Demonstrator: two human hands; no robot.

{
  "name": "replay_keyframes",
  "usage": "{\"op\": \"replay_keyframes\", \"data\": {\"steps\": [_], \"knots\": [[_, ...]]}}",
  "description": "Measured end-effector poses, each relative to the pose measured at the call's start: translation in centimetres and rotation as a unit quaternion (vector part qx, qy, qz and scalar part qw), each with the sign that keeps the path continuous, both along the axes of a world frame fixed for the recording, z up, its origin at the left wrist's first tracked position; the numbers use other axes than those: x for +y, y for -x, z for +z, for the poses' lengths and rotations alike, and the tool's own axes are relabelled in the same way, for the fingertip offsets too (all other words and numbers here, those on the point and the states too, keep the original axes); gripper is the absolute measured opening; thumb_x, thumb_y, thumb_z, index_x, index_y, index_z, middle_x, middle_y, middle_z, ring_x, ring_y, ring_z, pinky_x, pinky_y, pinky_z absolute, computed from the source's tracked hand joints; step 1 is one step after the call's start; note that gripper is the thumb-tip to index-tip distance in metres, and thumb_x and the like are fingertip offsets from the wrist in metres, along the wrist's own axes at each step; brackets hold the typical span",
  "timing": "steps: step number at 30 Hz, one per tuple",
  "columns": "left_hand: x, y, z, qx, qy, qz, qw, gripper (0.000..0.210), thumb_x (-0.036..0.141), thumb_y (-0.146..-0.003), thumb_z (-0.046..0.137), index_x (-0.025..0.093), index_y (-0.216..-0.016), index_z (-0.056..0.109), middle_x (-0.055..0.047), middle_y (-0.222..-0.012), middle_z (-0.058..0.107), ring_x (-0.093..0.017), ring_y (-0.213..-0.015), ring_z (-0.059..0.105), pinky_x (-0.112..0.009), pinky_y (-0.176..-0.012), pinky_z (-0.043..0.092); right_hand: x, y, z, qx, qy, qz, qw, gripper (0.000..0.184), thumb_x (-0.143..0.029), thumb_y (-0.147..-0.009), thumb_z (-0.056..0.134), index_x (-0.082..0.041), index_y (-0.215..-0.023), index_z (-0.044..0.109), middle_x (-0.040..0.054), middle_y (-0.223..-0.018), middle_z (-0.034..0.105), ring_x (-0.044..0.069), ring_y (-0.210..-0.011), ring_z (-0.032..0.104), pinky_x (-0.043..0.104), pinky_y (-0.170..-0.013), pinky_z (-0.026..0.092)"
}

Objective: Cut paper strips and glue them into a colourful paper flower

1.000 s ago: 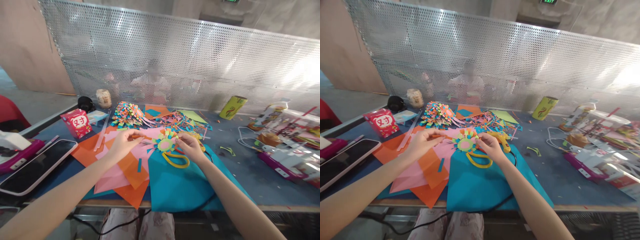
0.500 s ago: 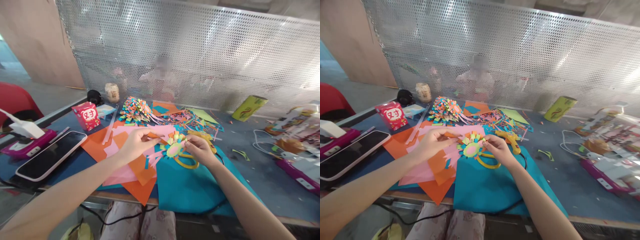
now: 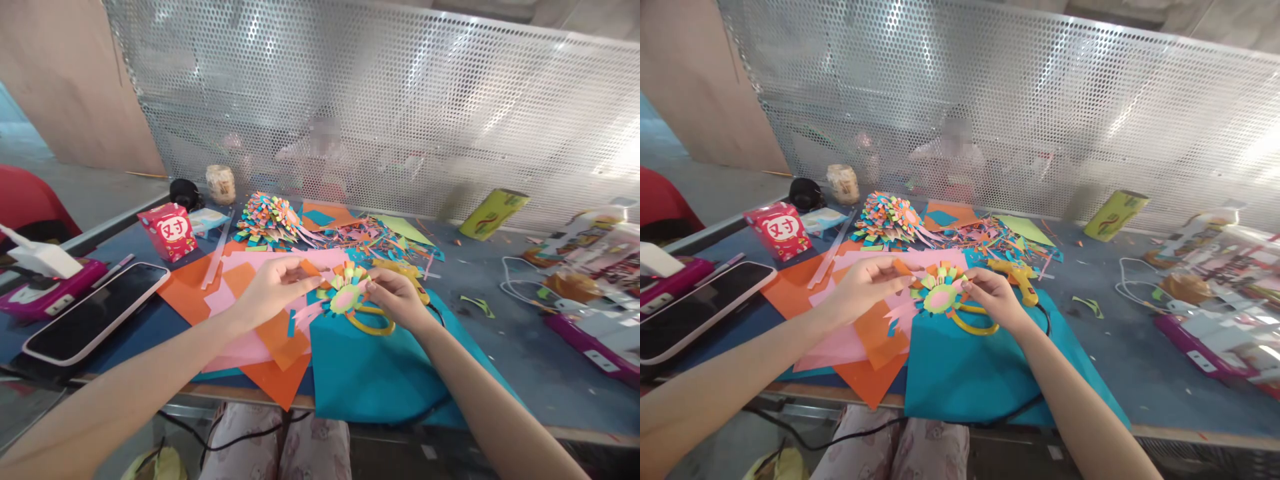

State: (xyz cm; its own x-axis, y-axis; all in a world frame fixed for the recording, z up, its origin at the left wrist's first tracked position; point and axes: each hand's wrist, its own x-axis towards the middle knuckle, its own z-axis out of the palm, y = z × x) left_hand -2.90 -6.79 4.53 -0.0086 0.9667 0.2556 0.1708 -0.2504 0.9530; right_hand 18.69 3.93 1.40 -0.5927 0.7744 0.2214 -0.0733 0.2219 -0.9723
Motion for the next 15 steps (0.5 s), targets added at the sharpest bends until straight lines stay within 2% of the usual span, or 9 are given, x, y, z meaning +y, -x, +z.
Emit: {"op": "replay_keyframes", "data": {"steps": [6,10,13,15], "knots": [[-0.1,-0.1,-0.1,0.011,0.016,0.026,0.999,0.021,0.037,-0.078,0.062,0.016,-0.077,0.066,-0.002,-0.074,0.068,-0.011,-0.064,0.058,-0.024,-0.06,0.042,-0.3,0.2,0.5,-0.015,-0.074,0.008,0.997,0.031,-0.05,-0.07,0.069,-0.02,-0.071,0.063,-0.0014,-0.065,0.062,0.009,-0.055,0.06,0.019,-0.055,0.055],[-0.4,-0.3,0.4,-0.021,0.028,0.021,0.999,0.024,0.04,-0.078,0.061,0.017,-0.078,0.066,-0.004,-0.077,0.069,-0.014,-0.072,0.06,-0.026,-0.064,0.042,-0.4,0.2,0.6,-0.016,-0.181,-0.017,0.983,0.028,-0.048,-0.077,0.064,-0.02,-0.072,0.064,0.0,-0.066,0.066,0.011,-0.056,0.063,0.02,-0.052,0.055],[-0.4,-0.2,0.9,-0.098,0.031,-0.002,0.995,0.039,0.053,-0.079,0.054,0.017,-0.085,0.067,-0.007,-0.095,0.069,-0.019,-0.088,0.061,-0.028,-0.072,0.043,-0.5,-0.1,1.0,0.005,-0.315,-0.068,0.947,0.017,-0.036,-0.083,0.06,-0.021,-0.077,0.064,0.0003,-0.067,0.069,0.013,-0.059,0.066,0.02,-0.053,0.055],[-0.3,0.2,1.1,-0.152,0.047,0.009,0.987,0.048,0.06,-0.076,0.052,0.017,-0.089,0.065,-0.009,-0.104,0.067,-0.022,-0.097,0.059,-0.029,-0.073,0.043,-0.7,-0.5,1.4,0.019,-0.434,-0.089,0.896,0.008,-0.024,-0.085,0.057,-0.022,-0.085,0.064,0.0016,-0.075,0.071,0.015,-0.07,0.069,0.025,-0.062,0.058]]}}
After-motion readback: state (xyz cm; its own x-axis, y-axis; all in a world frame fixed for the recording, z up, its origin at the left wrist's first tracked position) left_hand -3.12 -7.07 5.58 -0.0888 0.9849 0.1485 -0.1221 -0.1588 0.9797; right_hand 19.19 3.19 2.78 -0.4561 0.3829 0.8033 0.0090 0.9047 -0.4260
